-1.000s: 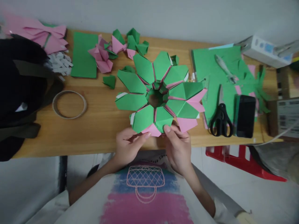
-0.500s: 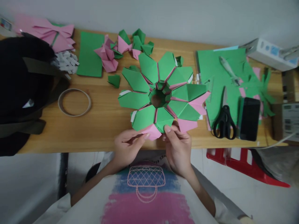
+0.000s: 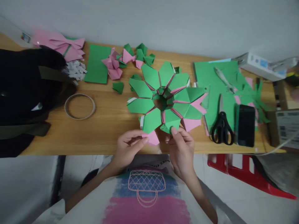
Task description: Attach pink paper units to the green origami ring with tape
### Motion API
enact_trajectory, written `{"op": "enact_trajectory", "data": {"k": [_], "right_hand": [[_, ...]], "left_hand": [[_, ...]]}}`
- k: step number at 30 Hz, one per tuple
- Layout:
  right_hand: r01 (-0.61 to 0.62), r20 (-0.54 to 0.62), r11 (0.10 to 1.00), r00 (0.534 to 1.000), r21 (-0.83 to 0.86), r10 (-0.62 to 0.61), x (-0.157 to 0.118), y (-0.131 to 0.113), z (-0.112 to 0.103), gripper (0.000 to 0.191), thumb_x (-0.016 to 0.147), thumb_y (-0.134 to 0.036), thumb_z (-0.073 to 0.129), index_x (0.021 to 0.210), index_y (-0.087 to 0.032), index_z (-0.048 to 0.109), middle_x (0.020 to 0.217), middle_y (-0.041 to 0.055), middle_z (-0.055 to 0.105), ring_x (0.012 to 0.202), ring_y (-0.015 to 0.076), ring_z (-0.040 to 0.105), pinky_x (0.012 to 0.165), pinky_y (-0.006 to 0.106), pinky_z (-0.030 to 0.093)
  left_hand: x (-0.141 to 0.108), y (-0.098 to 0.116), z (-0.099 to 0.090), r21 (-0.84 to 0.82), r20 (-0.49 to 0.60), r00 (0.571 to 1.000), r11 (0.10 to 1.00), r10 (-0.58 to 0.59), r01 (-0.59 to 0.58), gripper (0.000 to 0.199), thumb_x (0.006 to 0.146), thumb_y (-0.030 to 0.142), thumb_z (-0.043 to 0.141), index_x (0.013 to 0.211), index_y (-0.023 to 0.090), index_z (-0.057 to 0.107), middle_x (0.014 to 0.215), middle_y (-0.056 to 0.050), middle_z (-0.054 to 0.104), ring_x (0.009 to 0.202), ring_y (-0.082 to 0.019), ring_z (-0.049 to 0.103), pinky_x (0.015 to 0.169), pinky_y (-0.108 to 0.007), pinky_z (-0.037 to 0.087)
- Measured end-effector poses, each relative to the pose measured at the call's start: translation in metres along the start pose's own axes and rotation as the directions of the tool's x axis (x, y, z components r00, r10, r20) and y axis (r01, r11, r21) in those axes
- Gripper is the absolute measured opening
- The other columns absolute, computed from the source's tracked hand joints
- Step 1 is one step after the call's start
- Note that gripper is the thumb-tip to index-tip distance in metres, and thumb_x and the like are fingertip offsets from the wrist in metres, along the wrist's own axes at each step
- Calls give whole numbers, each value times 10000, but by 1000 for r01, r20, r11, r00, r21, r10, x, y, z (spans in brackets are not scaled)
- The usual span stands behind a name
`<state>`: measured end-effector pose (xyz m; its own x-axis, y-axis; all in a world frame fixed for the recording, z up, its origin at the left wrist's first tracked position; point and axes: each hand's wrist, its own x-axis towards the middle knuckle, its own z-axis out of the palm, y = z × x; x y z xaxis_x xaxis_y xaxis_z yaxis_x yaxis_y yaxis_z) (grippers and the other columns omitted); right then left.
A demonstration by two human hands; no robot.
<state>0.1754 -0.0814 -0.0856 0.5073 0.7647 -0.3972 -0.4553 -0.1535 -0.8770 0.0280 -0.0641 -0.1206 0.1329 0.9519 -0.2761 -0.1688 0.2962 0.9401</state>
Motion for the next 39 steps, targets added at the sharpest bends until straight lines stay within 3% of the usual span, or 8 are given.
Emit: {"op": "enact_trajectory", "data": {"k": [4,10,19,22,28,30,34,39], "right_hand": [[55,32,996,998,-73,-53,0,1,-2,158,635,-340,828,661,-220,728,563,-42,612,518,85,474,545,241,390],[92,8,990,996,-109,-91,0,3,0,274,689,-355,793,546,-192,625,508,-54,523,504,85,415,518,245,329],[-36,130,999,991,-41,41,-4,-3,2,310,736,-381,750,539,-202,592,503,-48,515,524,104,447,567,264,351],[-65,174,997,982,-50,73,-4,-2,2,296,766,-470,700,618,-218,657,542,-25,564,550,129,494,583,283,394],[33,221,995,975,-97,-11,-3,15,-9,591,782,-768,492,823,-228,730,692,35,667,680,186,606,626,323,469],[52,234,994,972,-97,-28,-6,17,-15,506,781,-713,566,845,-240,734,708,23,680,676,173,613,618,306,477],[-58,294,984,950,-169,107,-15,7,-27,138,781,-395,736,819,-263,748,698,-23,689,581,111,582,553,243,477],[-72,407,974,900,-216,157,-26,-6,-36,47,730,-258,774,773,-265,759,690,-27,710,591,112,611,583,254,516]], "left_hand": [[3,-3,3,-107,34,998,993,-43,47,189,695,318,820,829,200,757,813,-34,776,733,-143,716,698,-223,578],[3,-4,8,-141,76,995,987,-71,81,184,725,325,802,848,200,746,858,-36,769,802,-150,707,769,-245,560],[2,-1,16,-272,87,993,957,-79,100,215,689,303,831,874,227,751,894,-18,769,835,-155,706,794,-277,575],[2,-1,15,-248,75,994,964,-85,101,244,651,300,854,861,226,752,880,-27,768,808,-166,715,765,-291,593],[1,-3,14,-224,94,991,968,-96,115,297,606,331,877,840,213,737,851,-44,767,761,-180,724,701,-301,614],[-1,-3,13,-220,130,987,968,-94,121,276,629,315,867,851,223,732,866,-39,768,782,-186,725,722,-315,615],[-7,-1,7,-174,219,974,979,-62,101,211,682,258,833,875,247,747,988,-32,759,859,-170,715,741,-274,600],[-17,8,0,-66,275,956,991,-98,120,170,662,220,824,819,234,761,859,-30,759,763,-151,697,677,-243,579]]}}
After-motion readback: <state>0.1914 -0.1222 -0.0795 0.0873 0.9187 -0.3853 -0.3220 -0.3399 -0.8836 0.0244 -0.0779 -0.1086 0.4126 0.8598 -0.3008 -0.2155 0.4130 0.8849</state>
